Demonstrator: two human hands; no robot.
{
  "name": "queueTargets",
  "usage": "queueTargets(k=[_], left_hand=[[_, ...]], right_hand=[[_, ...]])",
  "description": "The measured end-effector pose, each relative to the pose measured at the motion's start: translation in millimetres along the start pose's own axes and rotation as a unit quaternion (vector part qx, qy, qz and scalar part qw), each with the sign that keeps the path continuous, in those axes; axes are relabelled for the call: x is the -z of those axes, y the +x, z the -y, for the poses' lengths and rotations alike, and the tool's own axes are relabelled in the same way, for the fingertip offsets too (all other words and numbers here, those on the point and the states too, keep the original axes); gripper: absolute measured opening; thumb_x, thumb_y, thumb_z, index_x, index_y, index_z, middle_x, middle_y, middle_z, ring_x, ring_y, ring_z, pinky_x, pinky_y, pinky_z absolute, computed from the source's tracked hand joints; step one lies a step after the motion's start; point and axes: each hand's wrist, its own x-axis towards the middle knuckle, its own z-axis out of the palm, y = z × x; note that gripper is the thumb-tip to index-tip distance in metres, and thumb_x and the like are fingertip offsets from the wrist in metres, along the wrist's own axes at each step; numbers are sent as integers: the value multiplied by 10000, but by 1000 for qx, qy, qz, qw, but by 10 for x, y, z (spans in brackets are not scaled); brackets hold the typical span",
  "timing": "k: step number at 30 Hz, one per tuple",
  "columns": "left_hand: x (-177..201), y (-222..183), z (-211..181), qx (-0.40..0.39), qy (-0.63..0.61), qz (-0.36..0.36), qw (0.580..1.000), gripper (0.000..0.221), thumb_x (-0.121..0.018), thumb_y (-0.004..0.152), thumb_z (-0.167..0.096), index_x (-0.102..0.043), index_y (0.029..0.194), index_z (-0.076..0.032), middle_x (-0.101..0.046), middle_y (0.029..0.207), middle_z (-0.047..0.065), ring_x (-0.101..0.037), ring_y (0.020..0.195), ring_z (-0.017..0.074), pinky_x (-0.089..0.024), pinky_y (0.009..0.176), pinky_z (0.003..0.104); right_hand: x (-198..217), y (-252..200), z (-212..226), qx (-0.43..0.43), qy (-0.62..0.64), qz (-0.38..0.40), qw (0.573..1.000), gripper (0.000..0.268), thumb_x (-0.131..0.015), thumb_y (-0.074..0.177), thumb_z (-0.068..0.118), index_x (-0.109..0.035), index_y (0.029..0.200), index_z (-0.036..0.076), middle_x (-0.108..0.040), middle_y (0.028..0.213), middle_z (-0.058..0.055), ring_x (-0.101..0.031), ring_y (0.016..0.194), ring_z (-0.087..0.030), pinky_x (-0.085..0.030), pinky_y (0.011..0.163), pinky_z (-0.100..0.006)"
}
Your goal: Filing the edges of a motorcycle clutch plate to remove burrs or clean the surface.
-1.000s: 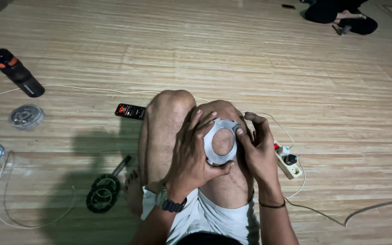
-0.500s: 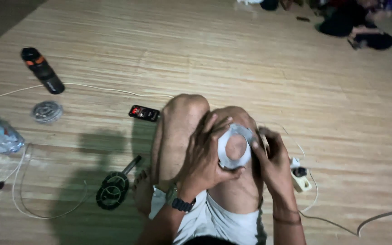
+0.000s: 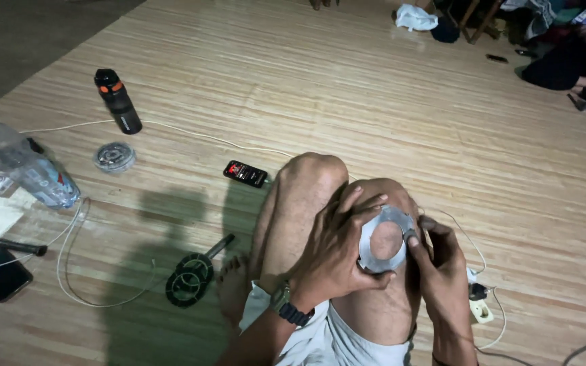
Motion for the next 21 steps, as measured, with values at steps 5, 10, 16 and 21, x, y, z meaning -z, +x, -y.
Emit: queueTargets(k=[5, 10, 16, 21], left_hand=[[-94, -26, 106, 6, 3, 15, 1000, 1077, -889, 695, -465, -318, 1506, -48, -375, 1648, 100, -200, 1606, 384, -242, 1260, 600], [-69, -29, 96, -3, 12, 9, 1000, 962, -774, 779, -576, -370, 1471, -45, -396, 1632, 106, -235, 1594, 387, -257, 1248, 604], [-83, 19, 84, -20, 18, 0, 1000, 1004, -840, 770, -599, -379, 1441, -13, -416, 1606, 151, -310, 1547, 423, -288, 1231, 593], [-121, 14, 6, -8, 35, -5, 999, 981, -851, 748, -568, -390, 1427, -31, -491, 1568, 114, -319, 1556, 353, -273, 1249, 566]], right_hand=[[-102, 186, 149, 67, -79, 18, 994, 317, -609, 949, 40, -568, 1263, 23, -618, 1351, -106, -572, 1192, -189, -425, 1050, -313], [77, 68, -147, 52, -18, 24, 998, 317, -613, 945, 0, -549, 1254, -29, -612, 1325, -153, -580, 1209, -227, -466, 1073, -330], [2, 260, -116, 110, -21, 21, 994, 369, -644, 902, -15, -548, 1259, -11, -584, 1376, -172, -568, 1265, -256, -453, 1094, -343], [48, -9, 2, 103, -1, 34, 994, 336, -657, 899, -19, -559, 1220, -10, -570, 1391, -150, -560, 1312, -260, -445, 1117, -352]])
